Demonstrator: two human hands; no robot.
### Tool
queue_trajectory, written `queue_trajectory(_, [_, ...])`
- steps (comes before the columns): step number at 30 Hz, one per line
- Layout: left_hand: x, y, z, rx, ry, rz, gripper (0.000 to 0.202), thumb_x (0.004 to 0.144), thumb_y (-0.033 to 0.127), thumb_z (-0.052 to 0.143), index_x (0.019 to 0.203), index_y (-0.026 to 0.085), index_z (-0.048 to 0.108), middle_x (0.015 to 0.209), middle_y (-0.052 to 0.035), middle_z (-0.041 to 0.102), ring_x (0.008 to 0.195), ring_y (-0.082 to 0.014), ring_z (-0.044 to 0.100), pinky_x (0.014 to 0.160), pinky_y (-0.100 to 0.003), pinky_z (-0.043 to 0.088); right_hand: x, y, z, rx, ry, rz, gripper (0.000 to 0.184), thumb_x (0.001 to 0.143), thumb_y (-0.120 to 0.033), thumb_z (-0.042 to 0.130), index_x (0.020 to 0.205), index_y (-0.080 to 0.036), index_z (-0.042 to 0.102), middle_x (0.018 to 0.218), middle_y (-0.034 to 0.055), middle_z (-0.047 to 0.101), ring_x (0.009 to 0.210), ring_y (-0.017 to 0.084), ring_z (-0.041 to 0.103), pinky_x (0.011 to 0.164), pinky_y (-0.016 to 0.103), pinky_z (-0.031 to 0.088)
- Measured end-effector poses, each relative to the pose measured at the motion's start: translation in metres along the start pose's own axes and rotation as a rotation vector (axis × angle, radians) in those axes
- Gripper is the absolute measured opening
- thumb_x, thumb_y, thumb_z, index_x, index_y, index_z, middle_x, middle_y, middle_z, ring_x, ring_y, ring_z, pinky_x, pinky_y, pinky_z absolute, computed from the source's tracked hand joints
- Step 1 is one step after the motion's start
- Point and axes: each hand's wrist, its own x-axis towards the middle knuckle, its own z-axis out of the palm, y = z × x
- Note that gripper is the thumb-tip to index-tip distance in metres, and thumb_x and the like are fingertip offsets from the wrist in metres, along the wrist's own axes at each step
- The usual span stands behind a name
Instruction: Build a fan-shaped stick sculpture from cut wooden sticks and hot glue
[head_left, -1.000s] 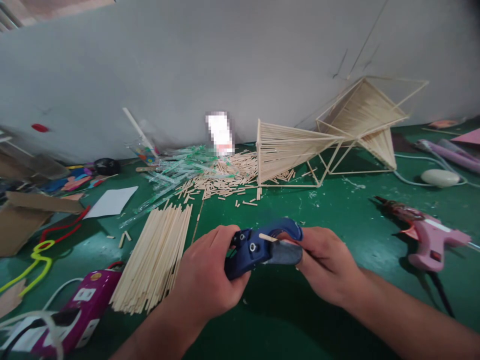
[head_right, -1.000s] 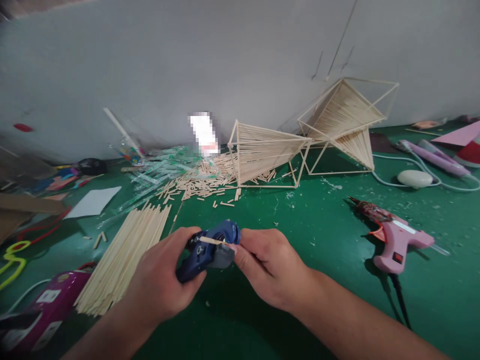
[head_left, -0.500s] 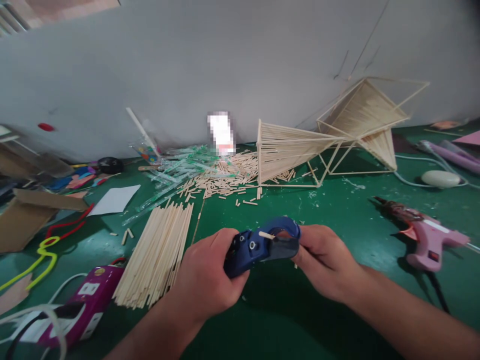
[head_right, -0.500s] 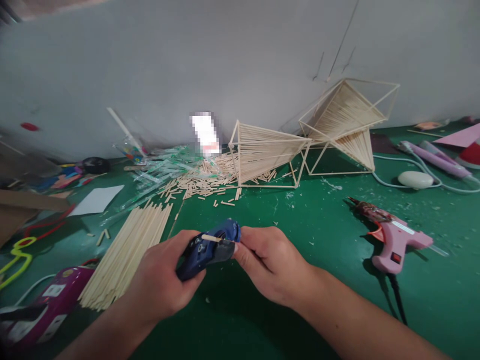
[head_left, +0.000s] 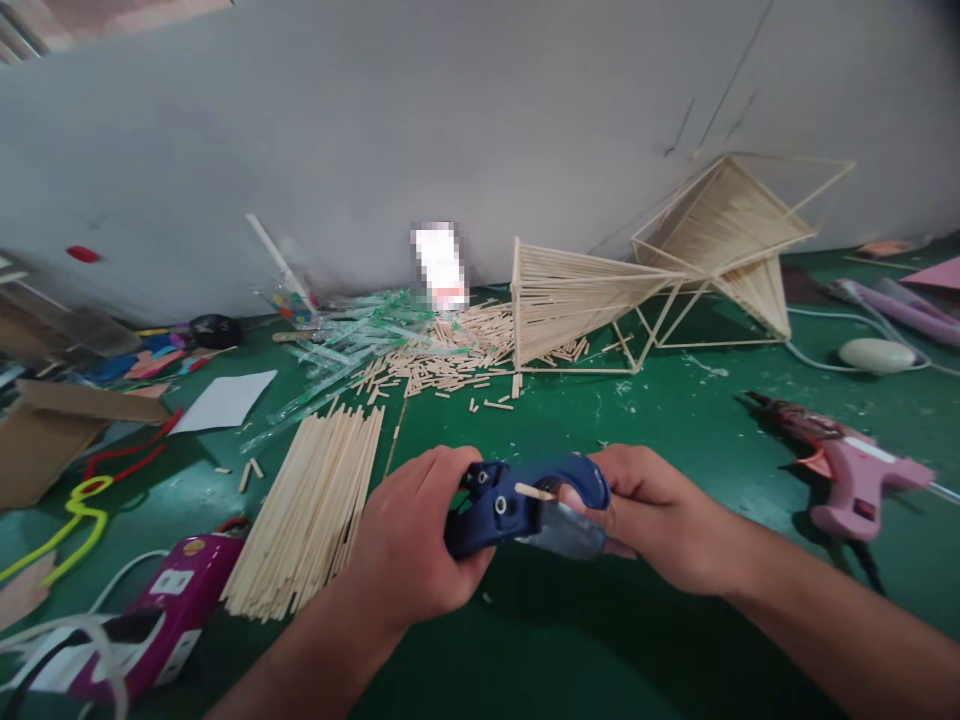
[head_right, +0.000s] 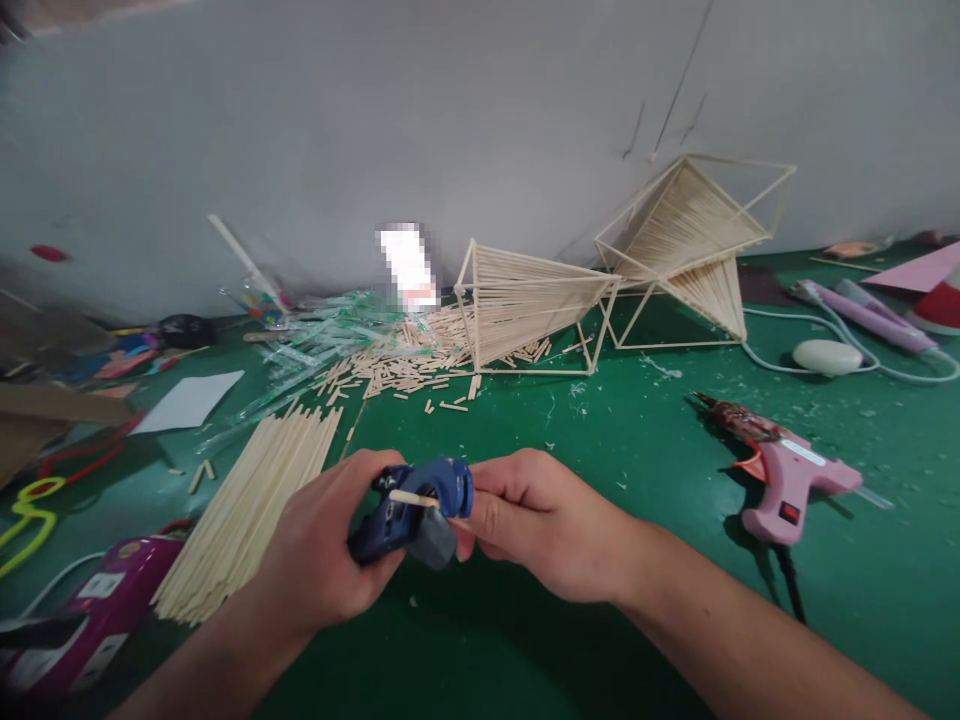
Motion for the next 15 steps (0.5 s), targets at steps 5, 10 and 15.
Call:
queue_trajectory(5, [-0.0022,0.0033,-0.0021,0.001,-0.013,0.002,0.035,0.067,0.022,0.056,0.100,0.023,0.046,0.083,-0.0026,0.062,0.072,-0.0208,0.061,0.062,-0.031,0.047,0.0008,-0.0021,-0.0008,0.023,-0.003,0.071,0.041,0.089,-0.048,0.051,0.065,-0.015,0.055,0.052,-0.0059,0.034,0.045,0.005,0.027,0.040,0.020,0.019])
queue_trajectory(10, [-0.0031,0.0052,-0.0031,-0.003,-0.013,0.006,0.028,0.069,0.022,0.056,0.095,0.023,0.046,0.082,-0.0026,0.063,0.070,-0.0210,0.062,0.059,-0.030,0.047,-0.0005,0.0003,-0.0031,0.044,-0.003,0.113,0.044,0.087,-0.052,0.051,0.066,-0.014,0.055,0.053,-0.0059,0.034,0.045,0.005,0.026,0.040,0.020,0.017])
queue_trajectory(15, [-0.0043,0.0050,-0.0046,-0.010,-0.050,-0.042,0.028,0.068,0.023,0.057,0.094,0.023,0.047,0.079,-0.0015,0.063,0.067,-0.0213,0.062,0.057,-0.031,0.047,0.0009,0.0008,-0.0031,-0.041,0.003,0.060,0.040,0.091,-0.046,0.048,0.068,-0.014,0.057,0.052,-0.0053,0.036,0.045,0.006,0.030,0.040,0.020,0.021])
